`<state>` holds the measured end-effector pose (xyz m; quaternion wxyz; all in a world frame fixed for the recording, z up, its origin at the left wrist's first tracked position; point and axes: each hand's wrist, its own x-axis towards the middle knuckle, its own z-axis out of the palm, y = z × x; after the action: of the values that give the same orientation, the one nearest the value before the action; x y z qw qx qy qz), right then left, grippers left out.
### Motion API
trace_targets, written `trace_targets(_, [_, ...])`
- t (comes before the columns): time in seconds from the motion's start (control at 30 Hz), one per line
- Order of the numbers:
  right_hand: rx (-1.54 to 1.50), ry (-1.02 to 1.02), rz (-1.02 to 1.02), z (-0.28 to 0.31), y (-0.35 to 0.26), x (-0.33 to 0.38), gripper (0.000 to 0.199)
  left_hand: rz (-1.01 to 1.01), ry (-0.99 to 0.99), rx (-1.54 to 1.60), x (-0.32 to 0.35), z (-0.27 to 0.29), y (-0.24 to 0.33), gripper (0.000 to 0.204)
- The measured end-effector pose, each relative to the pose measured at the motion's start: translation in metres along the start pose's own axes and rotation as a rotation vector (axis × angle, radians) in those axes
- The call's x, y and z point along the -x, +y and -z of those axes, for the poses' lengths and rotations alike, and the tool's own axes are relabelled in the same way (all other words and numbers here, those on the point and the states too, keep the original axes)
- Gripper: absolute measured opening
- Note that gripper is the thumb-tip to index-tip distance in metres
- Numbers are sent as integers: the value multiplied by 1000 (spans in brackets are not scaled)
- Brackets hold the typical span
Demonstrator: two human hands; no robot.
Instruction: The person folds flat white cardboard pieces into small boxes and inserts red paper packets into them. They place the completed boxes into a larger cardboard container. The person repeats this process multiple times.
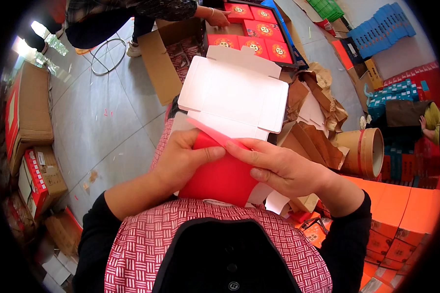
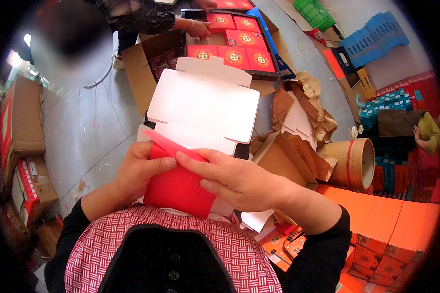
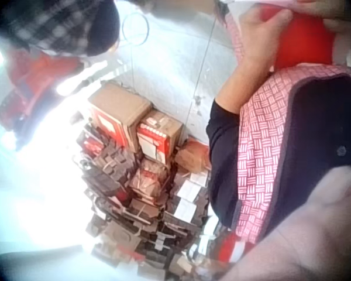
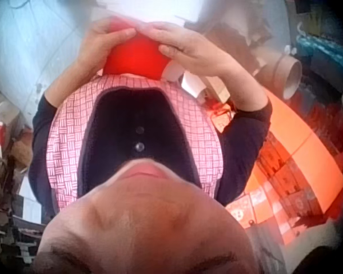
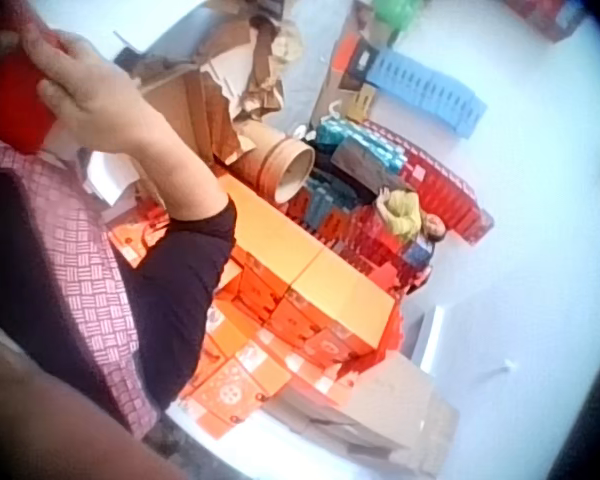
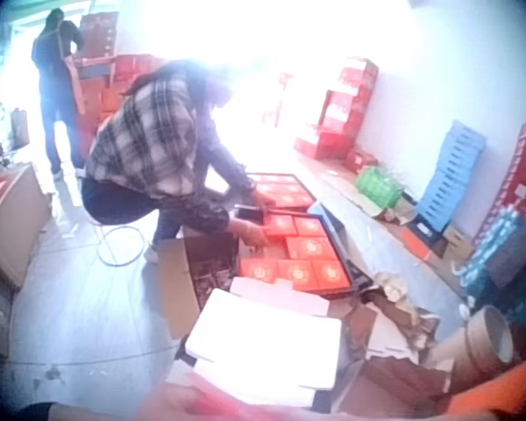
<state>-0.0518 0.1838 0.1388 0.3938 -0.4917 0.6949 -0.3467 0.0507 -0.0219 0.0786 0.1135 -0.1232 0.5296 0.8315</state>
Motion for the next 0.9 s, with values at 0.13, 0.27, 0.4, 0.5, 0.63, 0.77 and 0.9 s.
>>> trace_targets(0.13, [86,118,-112,8,1,4,52,-193,37,-410,-23,9,24,30])
trace_targets(0.27, [-564,718,-72,-5,24,9,53,-859,522,-904,-33,27,36,49])
trace_targets(0.4, [-563,927,59,-45,48,-5,51,-588,339,-108,-32,2,-13,67])
trace_targets(0.5, [-634,989,59,-68,61,-11,50,-443,254,100,-30,-19,-21,71])
trace_targets(0.63, [-594,1034,-4,-80,56,-1,46,-499,242,33,-33,-19,-28,71])
trace_targets(0.77, [-140,1053,7,-84,59,2,44,-526,271,-49,-38,-20,-34,70])
trace_targets(0.9, [-840,992,53,-74,58,13,48,-453,137,58,-32,-14,-34,69])
